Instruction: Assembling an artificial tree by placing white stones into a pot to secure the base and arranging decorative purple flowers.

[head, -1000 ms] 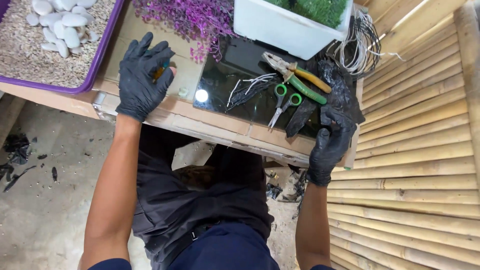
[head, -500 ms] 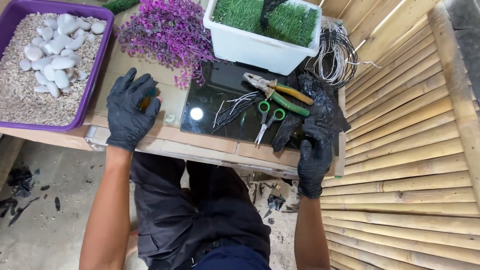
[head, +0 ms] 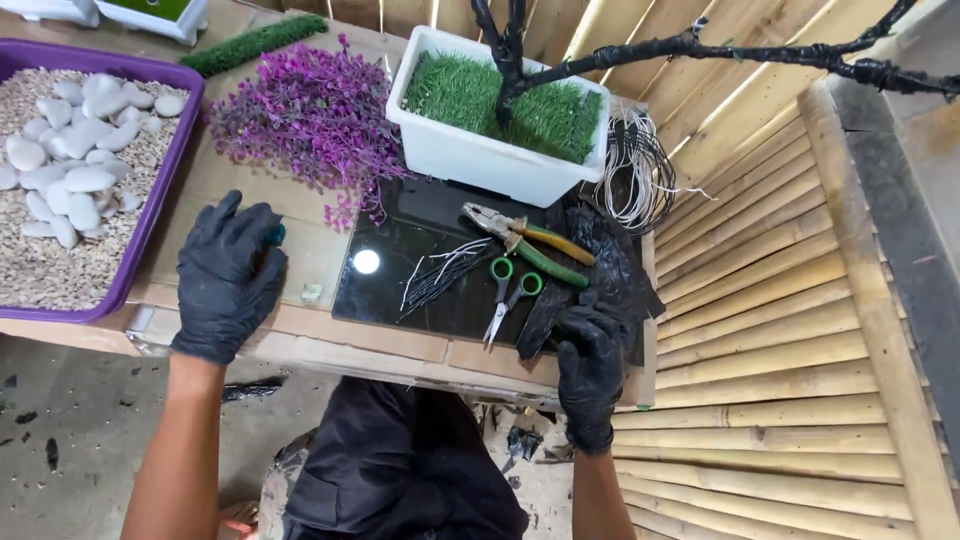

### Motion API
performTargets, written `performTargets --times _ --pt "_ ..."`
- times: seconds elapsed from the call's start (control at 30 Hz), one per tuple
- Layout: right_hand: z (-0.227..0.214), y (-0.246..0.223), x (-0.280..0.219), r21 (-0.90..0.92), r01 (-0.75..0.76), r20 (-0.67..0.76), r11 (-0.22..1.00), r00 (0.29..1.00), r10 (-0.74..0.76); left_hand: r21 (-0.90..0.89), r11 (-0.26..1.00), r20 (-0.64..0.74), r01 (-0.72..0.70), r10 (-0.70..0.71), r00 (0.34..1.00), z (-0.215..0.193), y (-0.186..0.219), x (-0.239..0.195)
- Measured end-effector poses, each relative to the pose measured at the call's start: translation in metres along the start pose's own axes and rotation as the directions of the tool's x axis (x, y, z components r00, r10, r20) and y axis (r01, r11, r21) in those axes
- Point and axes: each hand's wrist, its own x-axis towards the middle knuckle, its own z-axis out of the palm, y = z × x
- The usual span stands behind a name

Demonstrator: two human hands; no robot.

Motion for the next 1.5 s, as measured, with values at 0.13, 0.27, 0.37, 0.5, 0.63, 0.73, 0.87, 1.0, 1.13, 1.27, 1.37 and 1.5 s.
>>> performTargets --times 0.13,0.27,0.37,0.5,0.63,0.73,0.87,1.0,1.13,1.27,1.37,1.5 --pt "-0.002 -0.005 0.006 -0.082 0.004 0.022 0.997 1.0 -0.002 0.022 1.0 -0.05 -0.017 0.018 0.999 0.007 -0.005 -0.003" --pt "0.0 -0.006 0.011 -0.092 0.064 0.021 0.994 0.998 -0.062 -0.013 1.0 -0.038 0.024 -0.024 0.999 0.005 -0.002 -0.001" --pt "-0.001 -0.009 0.01 -0.136 0.071 0.048 0.988 0.997 -0.065 -0.083 0.995 -0.039 0.063 -0.066 0.997 0.006 -0.003 -0.003" --pt "0.001 0.003 0.005 -0.182 0.08 0.065 0.98 0.995 -0.069 -0.043 0.996 -0.016 0.082 -0.082 0.996 0.006 -0.004 0.003" --pt "0.002 0.001 0.006 -0.194 0.072 0.049 0.978 0.997 -0.063 -0.036 0.993 0.012 0.113 -0.113 0.994 0.009 -0.005 0.001" --pt "0.002 0.001 0.004 -0.205 0.062 0.046 0.977 0.997 -0.054 -0.054 0.983 0.039 0.176 -0.174 0.984 0.01 -0.006 -0.001" --pt "0.006 0.012 -0.001 -0.268 0.062 0.057 0.962 0.997 -0.048 -0.105 0.993 0.019 0.048 -0.046 0.999 -0.03 0.021 0.062" --pt "0.003 0.007 -0.002 -0.286 0.102 0.062 0.953 0.994 -0.088 0.374 0.927 0.14 0.019 -0.077 0.987 -0.026 -0.004 0.125" --pt "0.005 0.015 -0.005 -0.31 0.066 0.03 0.948 0.998 -0.06 0.71 0.697 0.295 -0.103 -0.162 0.942 0.042 -0.098 0.15" --pt "0.006 0.018 -0.004 -0.295 0.057 0.037 0.954 0.998 -0.048 0.659 0.747 0.452 -0.085 -0.304 0.839 0.066 -0.124 0.154" --pt "0.008 0.023 -0.004 -0.275 0.09 0.035 0.957 0.996 -0.083 0.622 0.756 0.447 -0.202 -0.131 0.885 0.059 -0.134 0.152" --pt "0.005 0.02 0.002 -0.288 0.086 0.109 0.954 0.992 -0.056 0.518 0.839 0.31 -0.163 -0.006 0.951 0.03 -0.122 0.167"
